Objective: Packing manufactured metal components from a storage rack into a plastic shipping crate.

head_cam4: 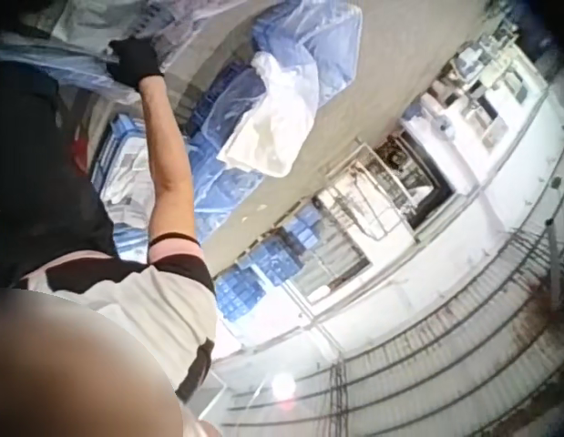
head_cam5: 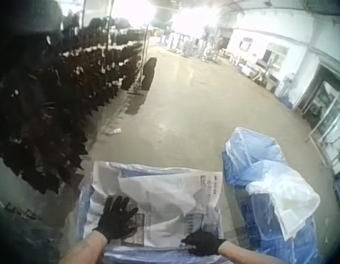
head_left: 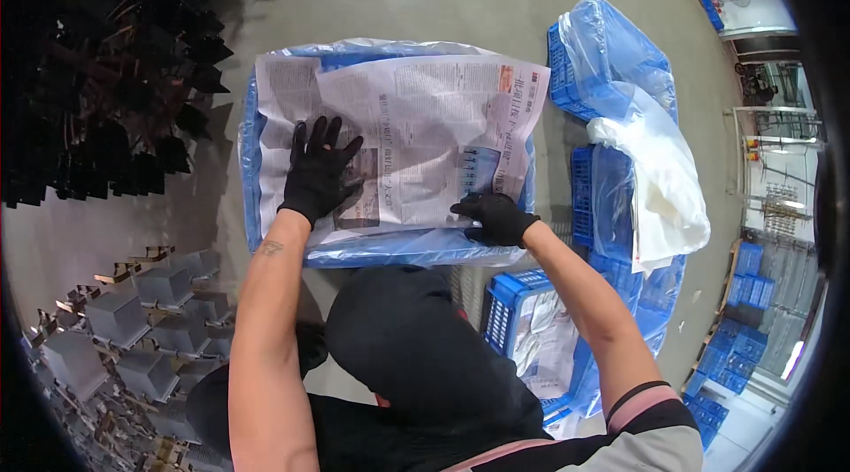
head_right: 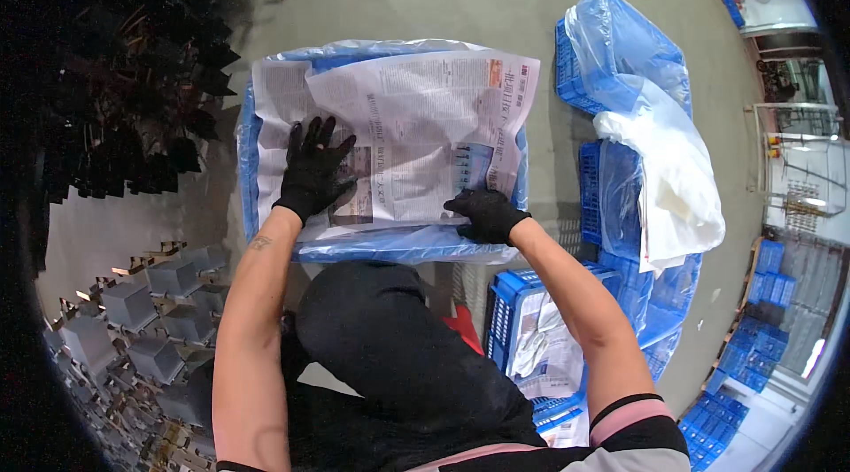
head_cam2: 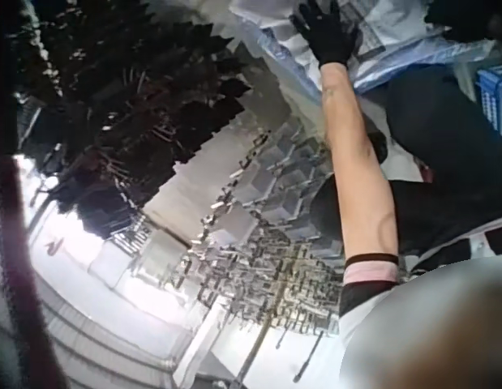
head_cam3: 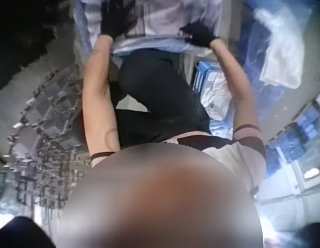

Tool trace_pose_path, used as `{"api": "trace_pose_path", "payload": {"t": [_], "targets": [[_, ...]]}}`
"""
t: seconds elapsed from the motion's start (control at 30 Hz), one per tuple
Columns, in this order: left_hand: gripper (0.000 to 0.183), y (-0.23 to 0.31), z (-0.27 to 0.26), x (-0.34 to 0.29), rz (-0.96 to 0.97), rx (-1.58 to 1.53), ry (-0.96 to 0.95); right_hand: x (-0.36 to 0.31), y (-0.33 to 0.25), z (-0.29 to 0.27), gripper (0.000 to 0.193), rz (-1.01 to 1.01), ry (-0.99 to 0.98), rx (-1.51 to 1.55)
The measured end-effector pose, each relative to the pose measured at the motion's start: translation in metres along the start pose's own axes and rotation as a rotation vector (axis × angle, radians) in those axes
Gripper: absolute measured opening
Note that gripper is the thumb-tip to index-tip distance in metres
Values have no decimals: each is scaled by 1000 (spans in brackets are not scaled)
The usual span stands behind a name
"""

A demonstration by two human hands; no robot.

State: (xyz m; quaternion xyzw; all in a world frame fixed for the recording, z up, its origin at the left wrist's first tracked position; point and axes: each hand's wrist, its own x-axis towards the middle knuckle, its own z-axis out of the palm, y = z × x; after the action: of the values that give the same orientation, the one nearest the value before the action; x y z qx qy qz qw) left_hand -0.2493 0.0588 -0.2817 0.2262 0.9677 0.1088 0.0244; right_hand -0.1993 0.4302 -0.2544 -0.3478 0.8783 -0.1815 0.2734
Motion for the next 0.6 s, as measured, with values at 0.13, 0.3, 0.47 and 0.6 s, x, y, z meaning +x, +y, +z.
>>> {"api": "trace_pose_path", "payload": {"t": [0.13,0.3,0.47,0.6], "targets": [[73,-5,11,-3,-32,-29,-43,4,-2,-14,53,58,-151,202],[74,-14,14,-9,-1,-78,-34,55,-59,-58,56,197,188,114],[77,-19,13,-11,-3,-40,-44,112,-7,-37,58,312,678,-659],[79,-19,13,-18,-23,-57,-26,131,41,-9,59,391,703,-657]]}}
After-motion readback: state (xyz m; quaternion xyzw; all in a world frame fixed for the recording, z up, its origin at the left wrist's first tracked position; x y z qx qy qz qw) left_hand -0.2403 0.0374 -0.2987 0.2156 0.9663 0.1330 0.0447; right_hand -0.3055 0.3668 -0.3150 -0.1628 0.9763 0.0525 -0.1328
